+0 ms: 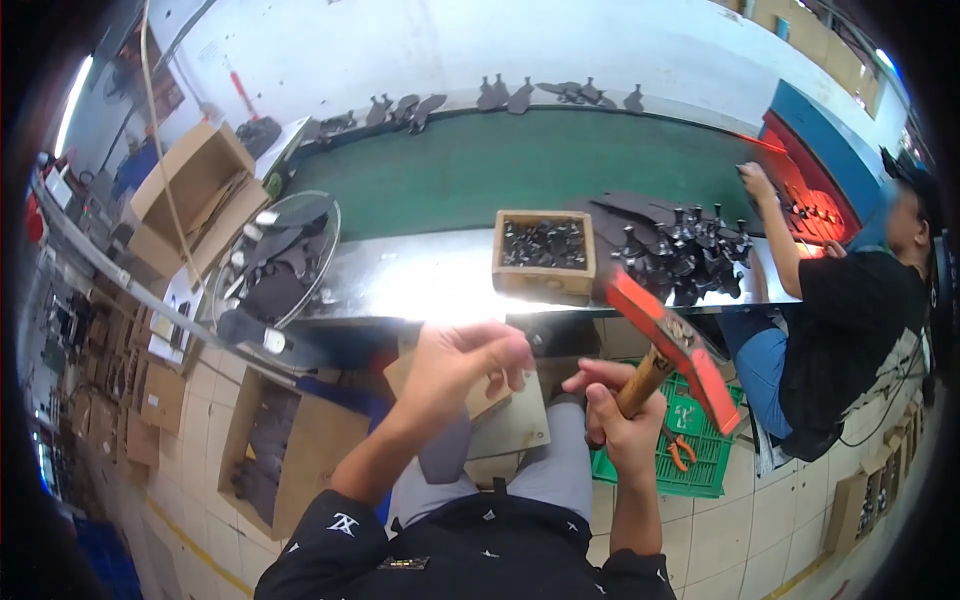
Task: The recorder uses a hammer and scissors to assemble and trim shoe upper components at a factory workbench.
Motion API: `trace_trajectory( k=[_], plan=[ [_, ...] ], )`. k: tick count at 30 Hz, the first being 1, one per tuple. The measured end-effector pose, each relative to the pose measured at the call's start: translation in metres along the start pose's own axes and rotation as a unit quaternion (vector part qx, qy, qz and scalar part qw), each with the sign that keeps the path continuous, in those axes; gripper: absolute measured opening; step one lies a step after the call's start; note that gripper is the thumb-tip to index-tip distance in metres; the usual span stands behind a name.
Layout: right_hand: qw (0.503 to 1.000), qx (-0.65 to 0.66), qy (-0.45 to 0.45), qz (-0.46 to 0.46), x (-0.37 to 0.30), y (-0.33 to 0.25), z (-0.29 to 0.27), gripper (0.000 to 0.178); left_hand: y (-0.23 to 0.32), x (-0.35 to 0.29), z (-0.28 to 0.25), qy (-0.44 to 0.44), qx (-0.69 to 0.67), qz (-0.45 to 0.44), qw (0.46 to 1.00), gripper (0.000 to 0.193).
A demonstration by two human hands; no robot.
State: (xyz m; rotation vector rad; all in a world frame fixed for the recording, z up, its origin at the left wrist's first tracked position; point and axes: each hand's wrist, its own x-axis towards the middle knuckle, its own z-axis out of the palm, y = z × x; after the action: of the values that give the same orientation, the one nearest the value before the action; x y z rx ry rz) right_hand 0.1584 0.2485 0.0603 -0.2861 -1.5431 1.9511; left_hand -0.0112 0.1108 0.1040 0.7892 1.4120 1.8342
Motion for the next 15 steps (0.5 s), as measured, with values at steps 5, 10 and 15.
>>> trace_trajectory(
  k=[5, 10, 15],
  plan=[
    [0.997, 0.012, -0.070, -0.020, 0.005, -0.010, 0.050, 0.025, 0.007, -0.056, 0.001, 0.011, -0.077, -0.005, 0.997, 0.015],
    [0.989, 0.085, -0.123, 0.012, -0.004, -0.007, 0.071, 0.020, 0.010, -0.082, -0.019, 0.044, 0.194, 0.187, 0.962, 0.019],
    [0.991, 0.060, -0.115, 0.042, -0.008, 0.002, 0.084, 0.019, 0.027, -0.094, -0.031, 0.072, 0.380, 0.369, 0.845, 0.026]
  ],
)
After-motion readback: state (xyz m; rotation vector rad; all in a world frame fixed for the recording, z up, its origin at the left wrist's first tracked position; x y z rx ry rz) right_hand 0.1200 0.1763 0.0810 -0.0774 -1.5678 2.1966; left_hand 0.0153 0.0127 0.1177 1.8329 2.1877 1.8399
